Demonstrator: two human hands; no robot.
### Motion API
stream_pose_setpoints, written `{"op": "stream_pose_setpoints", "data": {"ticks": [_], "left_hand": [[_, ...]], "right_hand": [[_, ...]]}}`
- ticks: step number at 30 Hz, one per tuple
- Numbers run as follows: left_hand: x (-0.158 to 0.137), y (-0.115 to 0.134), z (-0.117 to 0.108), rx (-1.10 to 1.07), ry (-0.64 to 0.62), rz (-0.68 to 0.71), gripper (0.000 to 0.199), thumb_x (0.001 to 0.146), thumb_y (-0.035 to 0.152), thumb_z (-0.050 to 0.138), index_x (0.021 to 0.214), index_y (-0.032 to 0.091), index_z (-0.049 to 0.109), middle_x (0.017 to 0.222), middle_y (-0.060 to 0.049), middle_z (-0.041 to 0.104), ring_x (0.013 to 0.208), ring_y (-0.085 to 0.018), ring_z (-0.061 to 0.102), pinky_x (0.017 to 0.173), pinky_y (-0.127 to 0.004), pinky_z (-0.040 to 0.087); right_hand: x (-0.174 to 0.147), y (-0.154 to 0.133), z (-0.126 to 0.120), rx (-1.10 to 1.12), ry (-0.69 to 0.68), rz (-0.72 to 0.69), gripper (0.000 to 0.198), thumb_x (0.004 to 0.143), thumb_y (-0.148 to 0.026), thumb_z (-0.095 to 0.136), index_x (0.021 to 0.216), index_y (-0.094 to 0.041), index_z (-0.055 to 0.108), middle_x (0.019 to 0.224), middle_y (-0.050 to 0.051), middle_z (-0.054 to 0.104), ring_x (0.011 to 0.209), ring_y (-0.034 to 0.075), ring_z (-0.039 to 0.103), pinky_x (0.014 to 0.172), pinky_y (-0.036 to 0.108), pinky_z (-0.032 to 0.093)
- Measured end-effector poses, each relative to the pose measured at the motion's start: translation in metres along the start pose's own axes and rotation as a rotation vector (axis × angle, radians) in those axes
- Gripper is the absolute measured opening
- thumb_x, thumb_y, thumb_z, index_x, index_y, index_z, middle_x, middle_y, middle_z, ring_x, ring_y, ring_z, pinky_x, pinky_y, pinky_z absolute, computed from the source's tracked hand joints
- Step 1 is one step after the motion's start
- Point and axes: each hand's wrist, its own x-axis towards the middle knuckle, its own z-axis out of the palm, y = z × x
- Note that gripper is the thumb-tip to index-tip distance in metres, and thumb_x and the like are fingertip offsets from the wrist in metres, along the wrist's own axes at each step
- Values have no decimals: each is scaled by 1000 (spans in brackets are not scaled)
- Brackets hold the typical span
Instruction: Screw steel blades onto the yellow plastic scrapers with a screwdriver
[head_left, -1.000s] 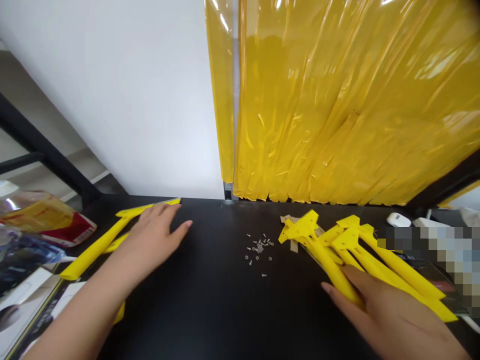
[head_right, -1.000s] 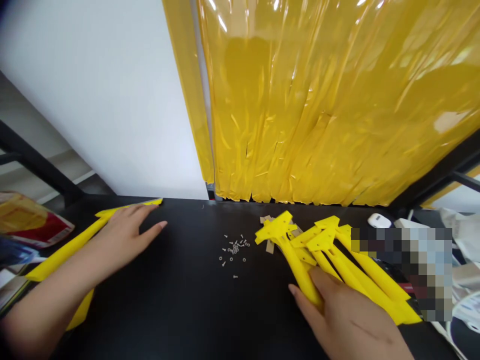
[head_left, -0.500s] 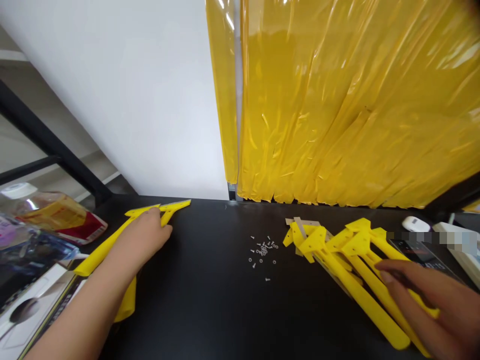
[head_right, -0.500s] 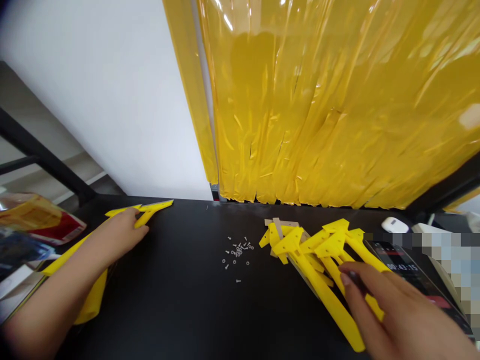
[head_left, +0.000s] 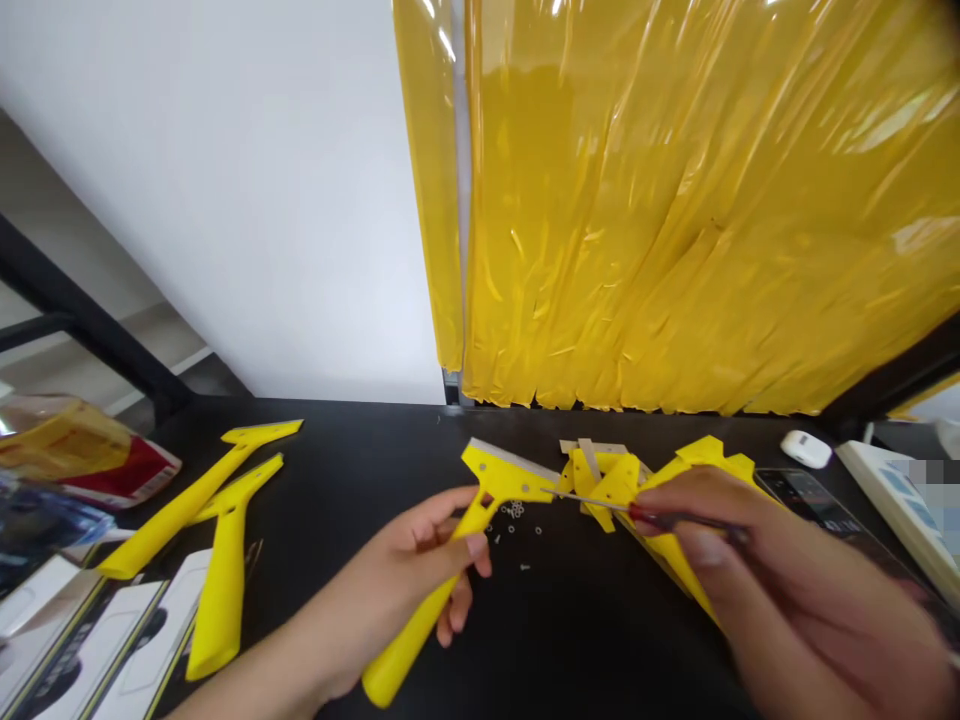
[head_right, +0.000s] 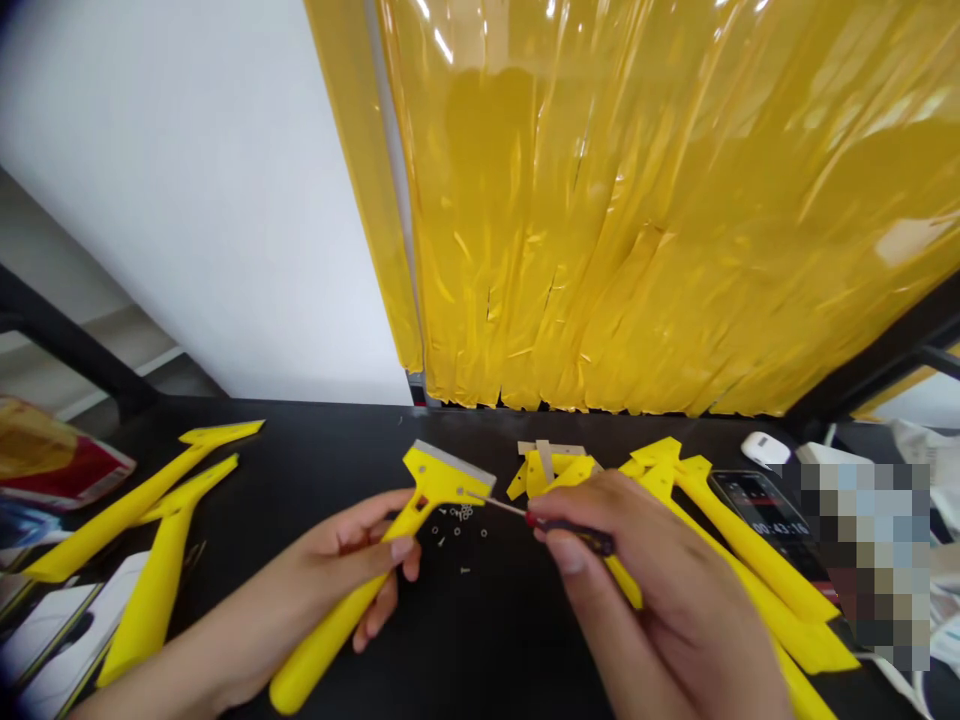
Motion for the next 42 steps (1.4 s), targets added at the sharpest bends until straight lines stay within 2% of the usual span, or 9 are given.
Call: {"op": "stream_pose_setpoints", "data": {"ticks": [5, 15, 24, 28, 30, 33, 35, 38, 42], "left_hand": [[11, -19, 0, -17, -54, -60, 47, 94, 35, 71, 135, 24, 52, 85, 3, 64, 47, -5, 48, 45, -20, 40], [13, -20, 2, -63, -1, -73, 53, 90, 36, 75, 135, 24, 52, 79, 7, 58, 47, -5, 43, 45, -21, 40], [18, -27, -1, -55, -9, -73, 62, 86, 38, 77, 141, 23, 52, 74, 8, 55, 41, -5, 44, 39, -20, 36], [13, -21, 0, -68, -22, -108, 59, 89, 36, 76, 142, 20, 55, 75, 7, 53, 45, -5, 43, 42, -20, 34], [11, -17, 1, -86, -14, -120, 54, 90, 34, 76, 139, 19, 59, 74, 7, 50, 46, -4, 40, 44, -20, 32], [10, -14, 1, -155, 29, -145, 51, 90, 32, 76, 136, 18, 62, 74, 7, 48, 49, -4, 37, 44, -20, 31], [11, -13, 0, -175, 39, -150, 49, 89, 32, 76, 135, 19, 62, 75, 6, 49, 49, -4, 37, 44, -20, 30], [12, -13, -2, -144, -4, -159, 46, 89, 33, 77, 131, 18, 64, 75, 6, 50, 47, -4, 37, 44, -21, 31], [12, -12, -2, -116, -36, -152, 39, 91, 34, 75, 126, 19, 67, 76, 6, 50, 45, -3, 38, 44, -21, 31]], "right_hand": [[2, 3, 24, 92, -116, -49, 16, 104, -24, 55, 117, -29, 63, 101, -2, 73, 90, 12, 72, 79, 22, 56], [0, 6, 28, 90, -185, -105, 16, 103, -20, 55, 116, -25, 62, 101, -1, 71, 91, 12, 69, 80, 24, 55], [21, -1, 30, -24, -290, 11, 13, 105, -25, 52, 109, -28, 64, 105, 0, 71, 98, 16, 69, 87, 32, 53], [42, -6, 40, -161, -329, 16, 21, 107, -33, 47, 101, -26, 66, 86, 1, 70, 76, 20, 69, 72, 38, 52], [48, -9, 45, -193, -319, -43, 21, 107, -25, 44, 108, -24, 65, 82, 2, 69, 72, 21, 67, 69, 38, 51], [50, -10, 47, -183, -349, -263, 29, 103, -8, 37, 115, -21, 59, 90, 4, 67, 83, 23, 66, 79, 41, 50], [49, -8, 46, -209, -372, -325, 25, 105, -11, 38, 116, -22, 57, 92, 4, 67, 84, 23, 65, 80, 42, 49], [48, -4, 44, -229, -363, -256, 18, 108, -21, 42, 120, -24, 55, 89, 2, 68, 78, 23, 66, 70, 39, 46], [51, -4, 41, -105, -428, -191, 15, 107, -21, 44, 116, -25, 56, 98, 2, 68, 85, 19, 65, 71, 35, 43]]}}
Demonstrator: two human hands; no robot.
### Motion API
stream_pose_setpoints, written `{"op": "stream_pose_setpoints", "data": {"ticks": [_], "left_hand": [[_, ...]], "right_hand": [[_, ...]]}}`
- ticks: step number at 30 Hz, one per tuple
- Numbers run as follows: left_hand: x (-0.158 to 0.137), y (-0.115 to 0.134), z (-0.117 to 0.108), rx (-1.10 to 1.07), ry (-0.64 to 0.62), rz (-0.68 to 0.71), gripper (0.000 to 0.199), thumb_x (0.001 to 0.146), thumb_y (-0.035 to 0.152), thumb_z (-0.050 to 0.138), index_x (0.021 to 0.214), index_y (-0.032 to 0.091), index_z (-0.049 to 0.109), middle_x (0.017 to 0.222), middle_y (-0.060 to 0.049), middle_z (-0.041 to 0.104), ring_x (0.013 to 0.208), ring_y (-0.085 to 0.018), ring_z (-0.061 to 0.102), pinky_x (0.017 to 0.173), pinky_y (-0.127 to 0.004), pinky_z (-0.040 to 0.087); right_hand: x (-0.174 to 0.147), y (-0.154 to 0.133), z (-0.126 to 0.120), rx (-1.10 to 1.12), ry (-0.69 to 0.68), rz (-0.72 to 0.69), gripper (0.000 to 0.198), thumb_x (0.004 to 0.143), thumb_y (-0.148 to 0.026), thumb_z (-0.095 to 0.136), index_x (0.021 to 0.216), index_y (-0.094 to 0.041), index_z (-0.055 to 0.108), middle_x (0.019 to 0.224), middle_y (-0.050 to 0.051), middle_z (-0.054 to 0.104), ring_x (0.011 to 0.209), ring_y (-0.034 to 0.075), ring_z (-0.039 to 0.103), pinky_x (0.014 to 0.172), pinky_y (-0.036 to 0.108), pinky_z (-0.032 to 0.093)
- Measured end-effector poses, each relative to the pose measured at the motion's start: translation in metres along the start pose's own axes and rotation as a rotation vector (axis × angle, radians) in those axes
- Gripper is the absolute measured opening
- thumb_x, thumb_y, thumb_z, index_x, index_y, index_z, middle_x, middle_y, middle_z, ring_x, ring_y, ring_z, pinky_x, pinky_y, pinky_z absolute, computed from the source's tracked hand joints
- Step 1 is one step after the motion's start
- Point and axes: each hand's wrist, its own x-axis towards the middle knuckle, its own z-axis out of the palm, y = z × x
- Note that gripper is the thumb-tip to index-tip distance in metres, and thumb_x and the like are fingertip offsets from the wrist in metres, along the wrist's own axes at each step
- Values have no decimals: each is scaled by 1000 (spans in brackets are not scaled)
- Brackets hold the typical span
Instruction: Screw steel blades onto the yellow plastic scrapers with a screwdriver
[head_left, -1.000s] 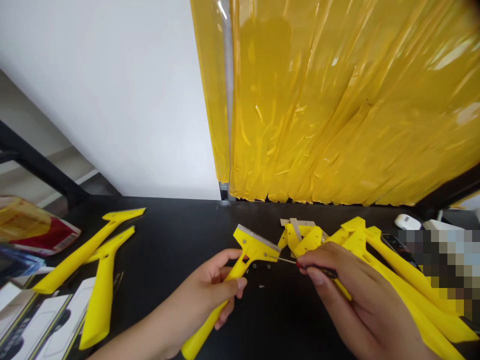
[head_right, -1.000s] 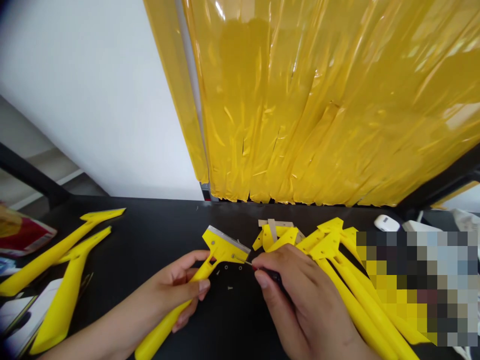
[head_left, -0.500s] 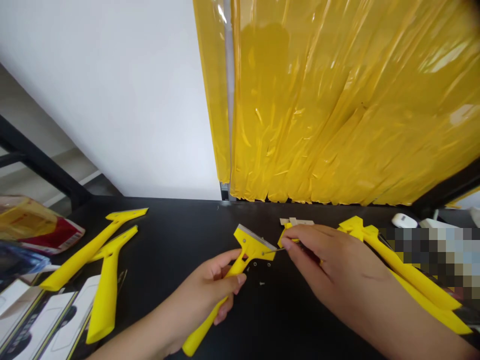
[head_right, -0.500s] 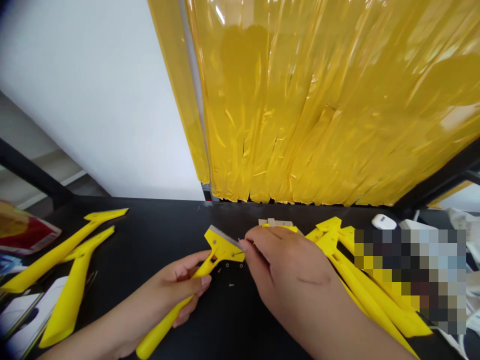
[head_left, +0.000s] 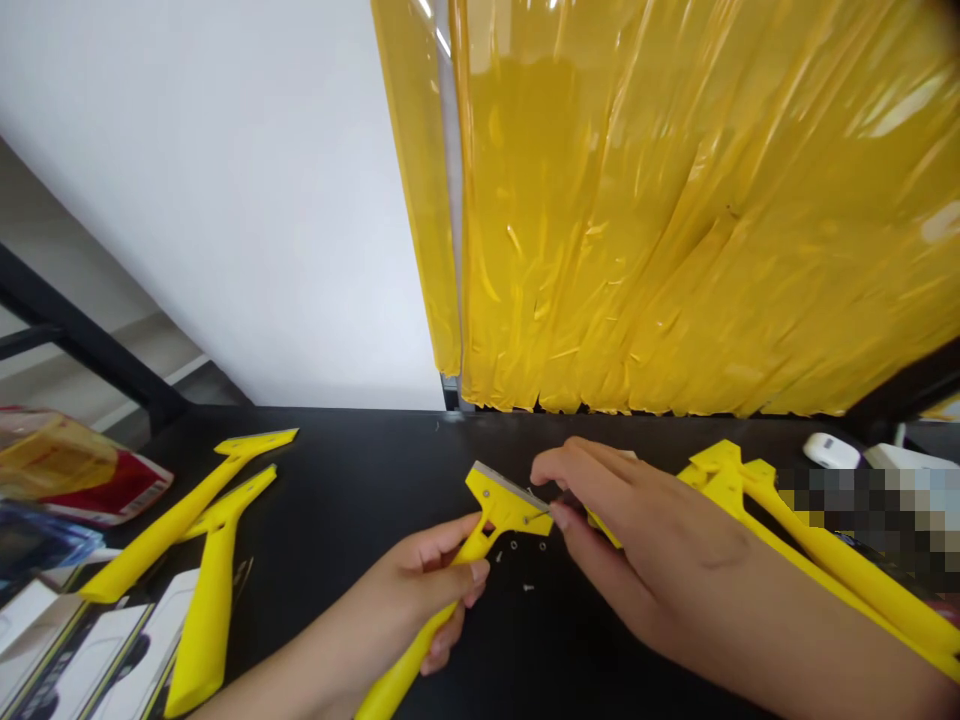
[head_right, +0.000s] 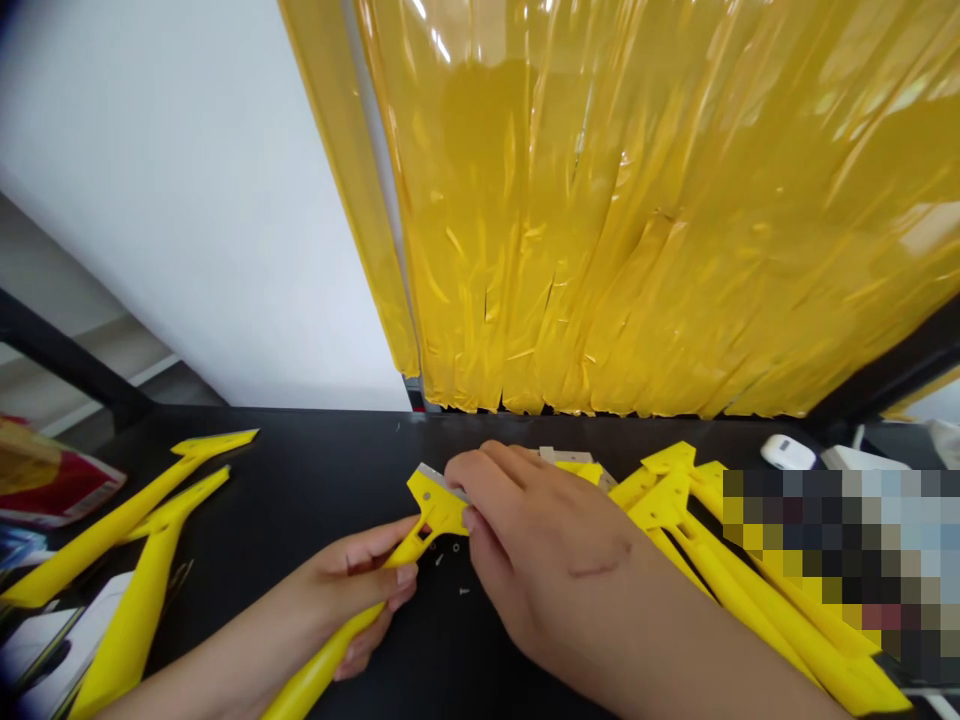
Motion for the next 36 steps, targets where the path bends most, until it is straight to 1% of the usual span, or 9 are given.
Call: {"op": "stream_pose_setpoints", "data": {"ticks": [3, 6, 10, 20, 24, 27, 31, 34, 36], "left_hand": [[0, 0, 0, 0, 5, 3, 40, 91, 35, 75, 128, 21, 66, 76, 6, 49, 45, -3, 38, 43, -20, 31], [0, 1, 0, -1, -8, -9, 39, 91, 34, 74, 127, 20, 67, 78, 5, 50, 46, -3, 39, 43, -20, 32], [1, 0, 0, 17, -7, -11, 40, 92, 35, 74, 129, 21, 66, 78, 5, 52, 45, -4, 40, 43, -21, 32], [0, 2, 2, 1, 4, -9, 25, 93, 33, 73, 113, 19, 67, 76, 6, 48, 48, -4, 38, 45, -20, 32], [-1, 4, 3, 16, -14, -11, 21, 93, 34, 72, 106, 19, 66, 76, 6, 47, 49, -4, 37, 45, -20, 31], [-1, 3, 2, 24, -11, -1, 20, 92, 35, 73, 100, 19, 64, 75, 6, 48, 48, -4, 37, 45, -20, 31], [-1, 4, 4, 26, -2, -8, 22, 91, 35, 74, 105, 20, 65, 75, 6, 48, 48, -4, 37, 45, -21, 31], [-1, 5, 4, 11, 4, -4, 22, 92, 38, 73, 98, 19, 64, 77, 5, 51, 49, -4, 38, 45, -21, 31], [-1, 5, 4, 6, -21, -2, 23, 94, 41, 71, 95, 19, 63, 78, 4, 52, 49, -5, 39, 45, -22, 32]], "right_hand": [[0, -2, -3, -20, -37, 34, 15, 108, -27, 45, 102, -25, 58, 85, -1, 65, 77, 19, 62, 69, 35, 40], [-1, -3, -4, 23, -58, 17, 16, 103, -17, 45, 103, -26, 58, 92, -1, 66, 82, 18, 64, 70, 34, 39], [-2, -4, -2, -45, -10, 82, 16, 107, -34, 47, 98, -27, 57, 68, -5, 59, 56, 16, 57, 56, 32, 30], [-1, -6, -2, -9, 23, 55, 18, 106, -21, 42, 109, -25, 59, 91, 1, 68, 78, 18, 65, 69, 34, 40], [-1, -5, 0, -81, 61, 58, 16, 107, -29, 46, 117, -27, 59, 81, -2, 68, 65, 18, 63, 62, 33, 38], [-1, -5, 1, -18, 43, 38, 22, 105, -19, 44, 122, -26, 56, 99, 2, 70, 84, 19, 68, 69, 34, 44], [0, -5, 3, -82, 33, 78, 14, 107, -27, 44, 107, -26, 58, 81, -1, 66, 69, 20, 64, 64, 35, 41], [1, -5, 4, 11, 55, 73, 20, 103, -17, 44, 116, -26, 56, 98, 2, 70, 87, 20, 68, 73, 35, 47], [0, -6, 4, 9, 63, 105, 16, 103, -25, 50, 117, -26, 56, 93, 1, 70, 81, 21, 69, 69, 34, 47]]}}
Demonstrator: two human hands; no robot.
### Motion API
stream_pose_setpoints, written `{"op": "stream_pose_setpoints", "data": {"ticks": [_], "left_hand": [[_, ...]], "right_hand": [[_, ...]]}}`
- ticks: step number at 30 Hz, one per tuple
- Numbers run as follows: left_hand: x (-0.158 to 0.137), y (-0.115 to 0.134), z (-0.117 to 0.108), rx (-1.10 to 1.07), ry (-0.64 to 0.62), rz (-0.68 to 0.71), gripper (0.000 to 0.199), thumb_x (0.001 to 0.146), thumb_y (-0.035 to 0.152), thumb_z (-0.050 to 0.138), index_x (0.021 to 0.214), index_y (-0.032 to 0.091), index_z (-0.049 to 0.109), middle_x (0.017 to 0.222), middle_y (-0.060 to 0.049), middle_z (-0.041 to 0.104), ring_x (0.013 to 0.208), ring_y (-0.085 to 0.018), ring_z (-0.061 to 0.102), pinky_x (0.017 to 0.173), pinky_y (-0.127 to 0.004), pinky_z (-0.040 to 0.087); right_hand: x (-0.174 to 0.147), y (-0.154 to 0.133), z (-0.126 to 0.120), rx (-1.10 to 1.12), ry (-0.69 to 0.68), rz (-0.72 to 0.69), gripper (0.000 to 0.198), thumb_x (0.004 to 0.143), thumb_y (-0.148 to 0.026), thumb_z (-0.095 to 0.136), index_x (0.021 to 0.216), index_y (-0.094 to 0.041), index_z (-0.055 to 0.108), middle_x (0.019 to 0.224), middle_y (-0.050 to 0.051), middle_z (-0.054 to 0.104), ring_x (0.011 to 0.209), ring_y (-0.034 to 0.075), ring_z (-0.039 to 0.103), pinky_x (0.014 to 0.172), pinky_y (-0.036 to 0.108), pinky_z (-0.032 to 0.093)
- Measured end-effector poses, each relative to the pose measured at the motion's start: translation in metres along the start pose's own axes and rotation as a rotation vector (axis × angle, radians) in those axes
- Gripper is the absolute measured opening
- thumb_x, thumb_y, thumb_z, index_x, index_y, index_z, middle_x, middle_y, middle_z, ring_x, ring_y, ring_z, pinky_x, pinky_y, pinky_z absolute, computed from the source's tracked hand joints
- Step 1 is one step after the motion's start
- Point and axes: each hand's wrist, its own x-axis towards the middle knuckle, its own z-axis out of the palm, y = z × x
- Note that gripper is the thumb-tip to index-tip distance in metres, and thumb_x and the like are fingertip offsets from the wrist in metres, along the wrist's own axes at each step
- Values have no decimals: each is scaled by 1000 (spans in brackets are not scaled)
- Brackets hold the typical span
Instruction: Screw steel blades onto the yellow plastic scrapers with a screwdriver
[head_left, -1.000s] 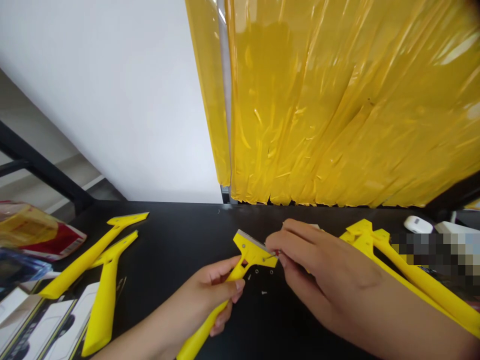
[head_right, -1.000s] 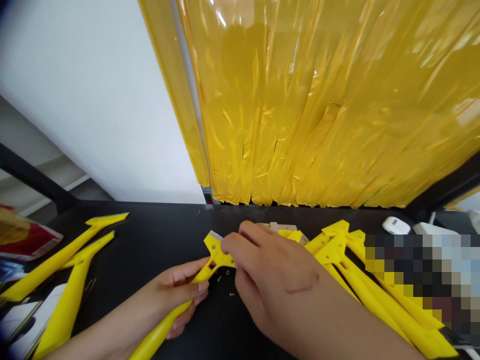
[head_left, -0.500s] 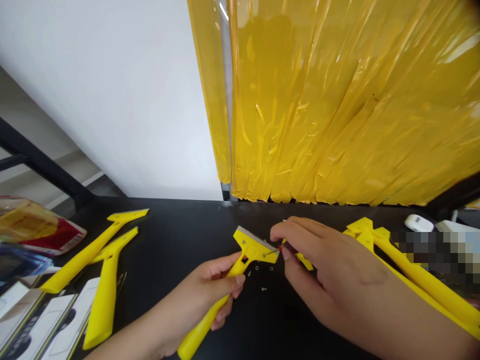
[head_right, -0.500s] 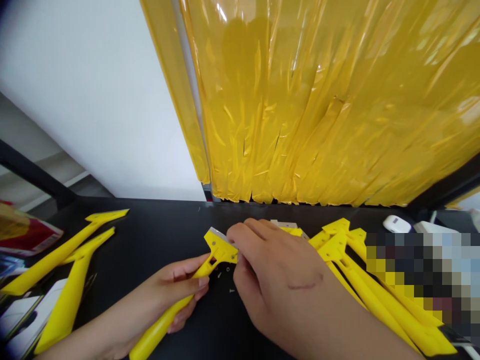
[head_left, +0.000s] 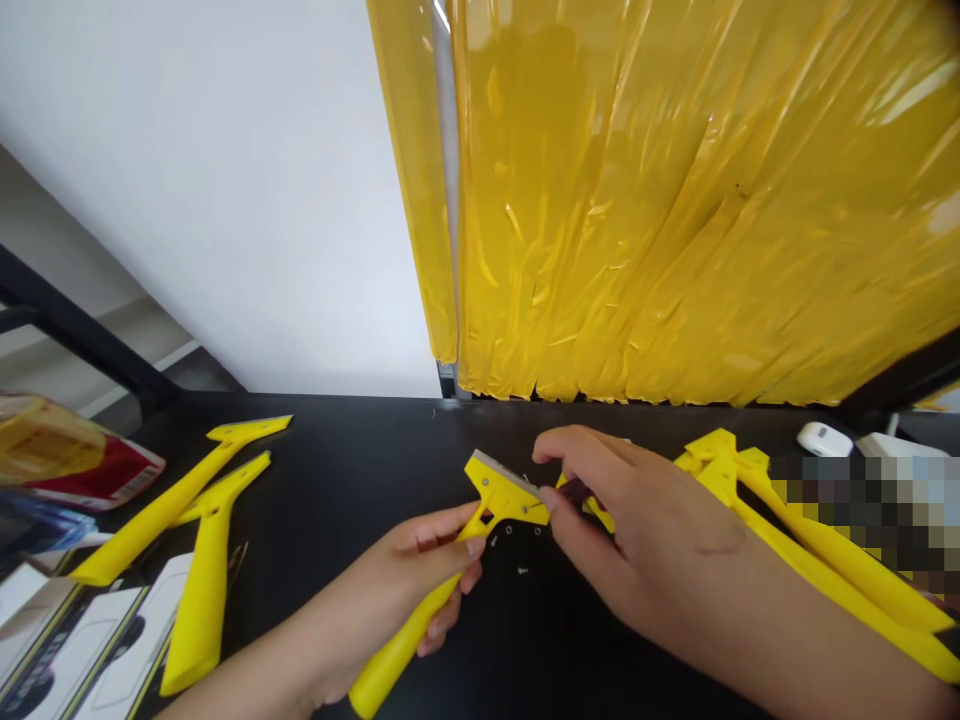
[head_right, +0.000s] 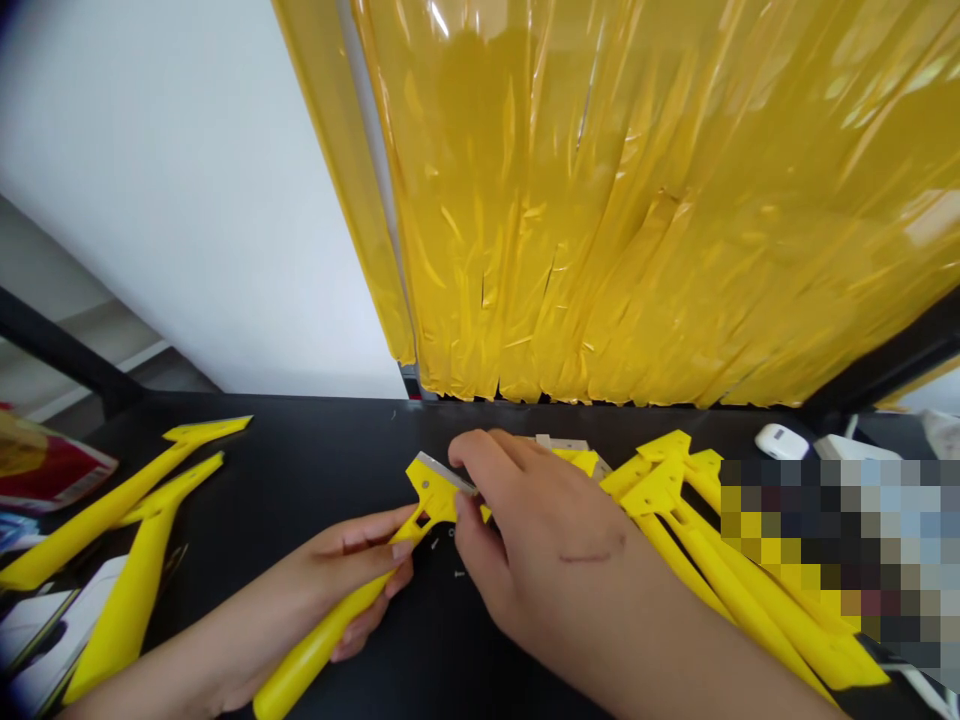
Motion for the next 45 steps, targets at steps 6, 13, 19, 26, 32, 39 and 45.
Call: {"op": "stream_pose_setpoints", "data": {"ticks": [6, 13, 19, 26, 32, 39, 45], "left_hand": [[-1, -4, -3, -32, 48, -43, 28, 96, 48, 67, 105, 22, 60, 70, 5, 55, 44, -6, 41, 41, -20, 35], [3, -6, 5, 61, 65, -67, 44, 95, 67, 58, 96, 22, 59, 47, 6, 54, 30, -11, 44, 29, -18, 38], [6, -10, 4, 73, 103, -92, 43, 99, 62, 51, 88, 22, 62, 40, 3, 55, 25, -14, 46, 25, -19, 38], [4, -9, 7, 127, 111, -78, 45, 98, 64, 51, 86, 22, 61, 39, 4, 54, 24, -14, 46, 25, -18, 36], [4, -8, 8, 132, 108, -82, 44, 98, 63, 51, 86, 22, 61, 38, 4, 54, 24, -13, 45, 25, -18, 36], [6, -9, 7, 137, 91, -90, 49, 94, 69, 53, 89, 22, 60, 38, 5, 53, 24, -12, 44, 25, -17, 37], [6, -10, 7, 193, 33, -116, 52, 93, 72, 52, 91, 21, 61, 38, 5, 54, 23, -12, 44, 25, -17, 38]], "right_hand": [[-6, -8, -6, 67, -7, -21, 20, 102, -18, 47, 118, -27, 56, 99, -1, 70, 86, 17, 68, 74, 32, 49], [-8, -21, -17, 19, 27, -175, 18, 100, -16, 46, 107, -24, 61, 90, 2, 72, 74, 18, 68, 63, 32, 50], [-8, -20, -21, -58, 48, -140, 12, 103, -24, 51, 101, -26, 63, 79, 1, 69, 64, 18, 65, 55, 33, 45], [-6, -12, -13, -35, 41, -111, 13, 105, -23, 48, 107, -25, 60, 84, -1, 69, 68, 18, 64, 62, 34, 44], [-8, -9, -13, -37, 46, -65, 11, 107, -31, 49, 109, -25, 59, 78, -2, 67, 64, 18, 63, 60, 34, 42], [-4, -9, -24, 167, 7, -30, 7, 104, -22, 52, 106, -27, 57, 101, -1, 65, 88, 15, 63, 72, 31, 47], [1, -9, -12, 322, 5, -75, 10, 106, -19, 51, 105, -26, 57, 96, -3, 60, 87, 13, 57, 75, 29, 46]]}}
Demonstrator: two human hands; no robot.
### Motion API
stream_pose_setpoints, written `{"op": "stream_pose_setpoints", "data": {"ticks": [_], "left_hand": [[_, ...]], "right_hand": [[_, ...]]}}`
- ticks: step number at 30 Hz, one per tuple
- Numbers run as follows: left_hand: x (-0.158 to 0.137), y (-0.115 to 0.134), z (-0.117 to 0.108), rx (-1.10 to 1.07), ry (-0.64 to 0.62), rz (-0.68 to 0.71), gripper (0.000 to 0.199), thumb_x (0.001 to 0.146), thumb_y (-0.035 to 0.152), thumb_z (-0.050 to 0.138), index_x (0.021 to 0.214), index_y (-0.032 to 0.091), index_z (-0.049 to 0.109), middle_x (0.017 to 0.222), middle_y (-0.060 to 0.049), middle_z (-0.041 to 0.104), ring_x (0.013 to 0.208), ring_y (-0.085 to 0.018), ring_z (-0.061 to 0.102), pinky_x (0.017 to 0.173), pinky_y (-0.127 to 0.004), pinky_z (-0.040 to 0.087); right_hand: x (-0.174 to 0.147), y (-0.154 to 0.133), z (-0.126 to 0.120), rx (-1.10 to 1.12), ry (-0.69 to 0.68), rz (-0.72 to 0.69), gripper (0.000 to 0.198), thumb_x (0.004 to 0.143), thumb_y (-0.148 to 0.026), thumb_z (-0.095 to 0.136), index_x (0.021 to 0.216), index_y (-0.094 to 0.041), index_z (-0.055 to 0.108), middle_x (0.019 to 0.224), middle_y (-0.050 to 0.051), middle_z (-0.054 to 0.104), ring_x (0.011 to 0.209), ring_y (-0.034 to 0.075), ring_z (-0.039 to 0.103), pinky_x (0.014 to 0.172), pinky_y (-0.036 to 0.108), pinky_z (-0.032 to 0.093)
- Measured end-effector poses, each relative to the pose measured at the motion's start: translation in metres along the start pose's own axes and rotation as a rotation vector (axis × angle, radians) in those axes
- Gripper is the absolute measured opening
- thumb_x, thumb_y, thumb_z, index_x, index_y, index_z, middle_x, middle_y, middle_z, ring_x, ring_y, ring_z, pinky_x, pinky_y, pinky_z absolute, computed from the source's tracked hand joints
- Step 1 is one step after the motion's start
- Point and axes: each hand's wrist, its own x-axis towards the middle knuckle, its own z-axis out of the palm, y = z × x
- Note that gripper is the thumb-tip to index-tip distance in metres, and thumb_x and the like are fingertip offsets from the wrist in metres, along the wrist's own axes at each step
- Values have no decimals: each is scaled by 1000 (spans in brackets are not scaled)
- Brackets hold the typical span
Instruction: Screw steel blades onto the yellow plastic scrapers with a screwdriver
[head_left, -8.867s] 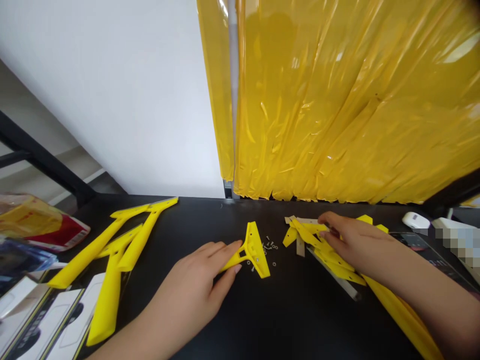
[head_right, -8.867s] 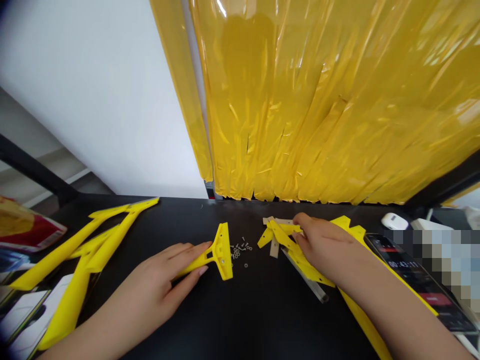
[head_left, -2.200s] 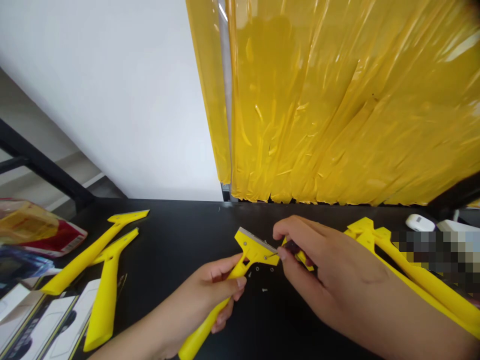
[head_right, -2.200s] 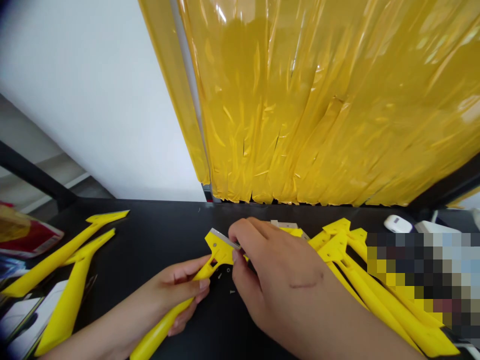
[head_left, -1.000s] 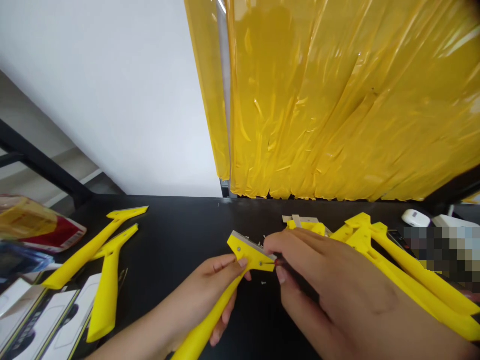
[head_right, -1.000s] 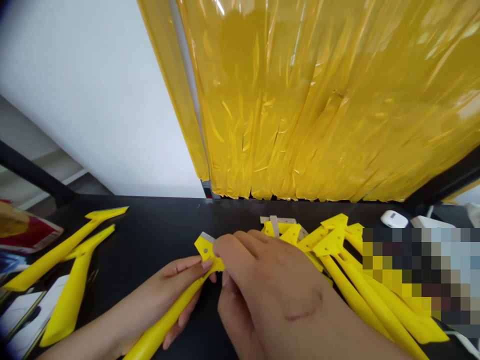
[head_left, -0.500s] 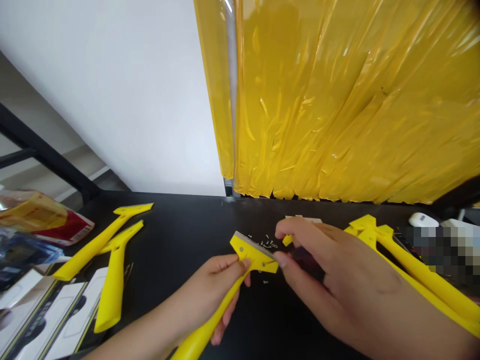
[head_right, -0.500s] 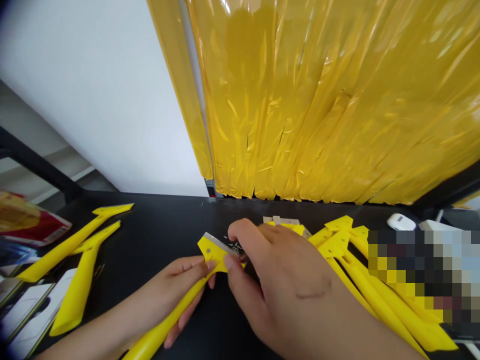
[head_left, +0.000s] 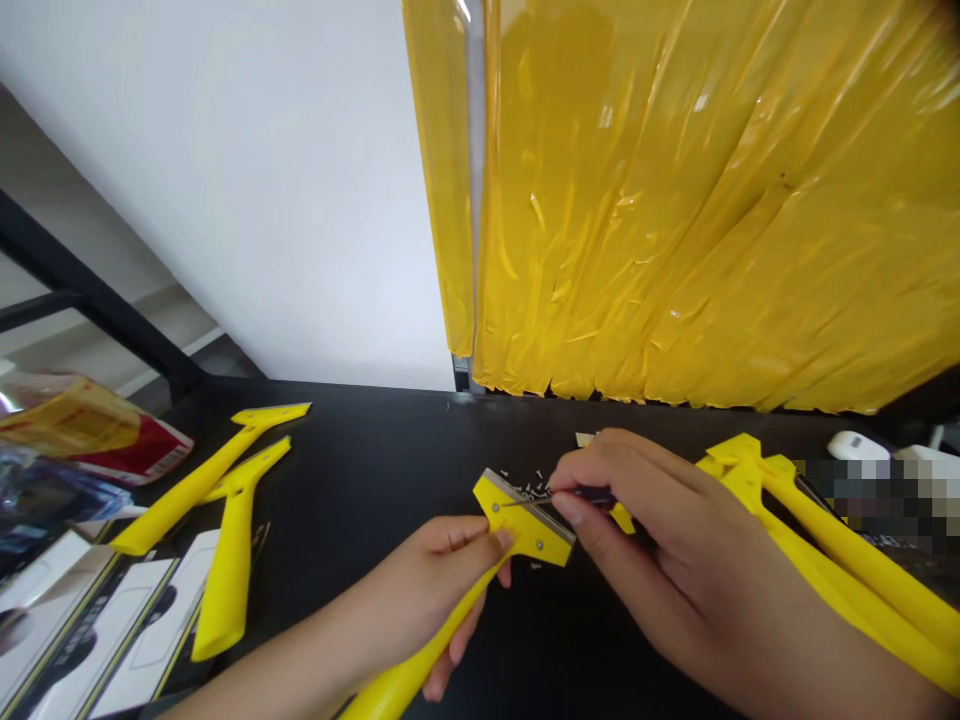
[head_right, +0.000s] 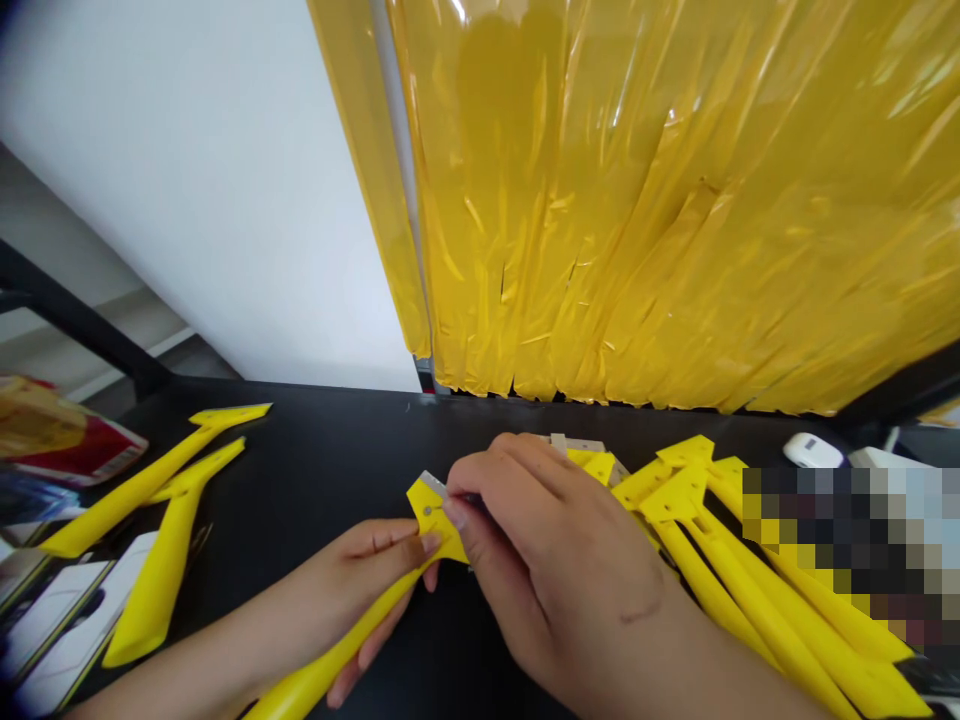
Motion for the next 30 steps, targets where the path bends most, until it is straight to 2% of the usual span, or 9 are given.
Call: {"op": "stream_pose_setpoints", "data": {"ticks": [4, 9, 14, 19, 24, 26, 28, 30], "left_hand": [[-2, 0, 0, 21, -17, -11, 52, 93, 72, 50, 90, 21, 61, 37, 6, 52, 23, -12, 44, 25, -17, 37], [-2, 2, -1, 63, -12, -19, 52, 93, 72, 49, 91, 22, 60, 38, 6, 52, 23, -11, 42, 25, -17, 37], [0, 1, -2, 54, -28, -27, 53, 91, 74, 52, 91, 22, 61, 39, 6, 53, 23, -12, 43, 25, -17, 38], [2, -4, 0, 107, -22, -39, 55, 91, 76, 49, 90, 22, 60, 38, 6, 52, 23, -12, 44, 25, -17, 36], [2, -3, 2, 176, 4, -41, 52, 92, 72, 48, 91, 22, 60, 37, 7, 50, 24, -12, 44, 25, -16, 35], [1, -3, 2, 175, -6, -20, 52, 94, 72, 47, 91, 22, 60, 38, 7, 51, 24, -12, 45, 26, -16, 36], [0, -2, 1, 172, -33, -10, 52, 94, 72, 47, 92, 22, 60, 39, 7, 52, 25, -11, 45, 26, -16, 38], [1, -3, 1, 186, -44, -19, 52, 94, 73, 48, 92, 22, 60, 40, 7, 53, 25, -11, 44, 27, -16, 38]], "right_hand": [[-2, 4, 10, 28, -28, -8, 11, 105, -17, 51, 107, -26, 57, 97, -2, 59, 88, 13, 57, 79, 29, 45], [-1, 4, 10, -19, -13, -37, 11, 106, -16, 50, 109, -24, 57, 98, -1, 59, 90, 14, 56, 81, 30, 44], [0, 8, 11, -95, 27, -61, 12, 107, -16, 48, 108, -22, 59, 96, 0, 60, 88, 16, 55, 79, 33, 43], [-2, 4, 17, -265, 43, -165, 11, 105, -16, 51, 110, -21, 60, 92, 1, 65, 85, 19, 59, 84, 37, 44], [-2, -7, 13, -328, -97, -259, 40, 92, -1, 39, 121, -21, 58, 103, 3, 69, 95, 24, 62, 81, 39, 44], [-1, -10, 10, -355, -68, -273, 34, 95, -5, 40, 120, -20, 58, 103, 4, 70, 92, 24, 62, 78, 39, 44], [0, -11, 9, -422, -13, -220, 20, 102, -17, 45, 115, -21, 59, 90, 2, 68, 79, 24, 60, 73, 40, 43], [1, -12, 8, -456, -2, -159, 13, 105, -22, 47, 112, -23, 58, 81, -1, 64, 70, 23, 57, 68, 39, 40]]}}
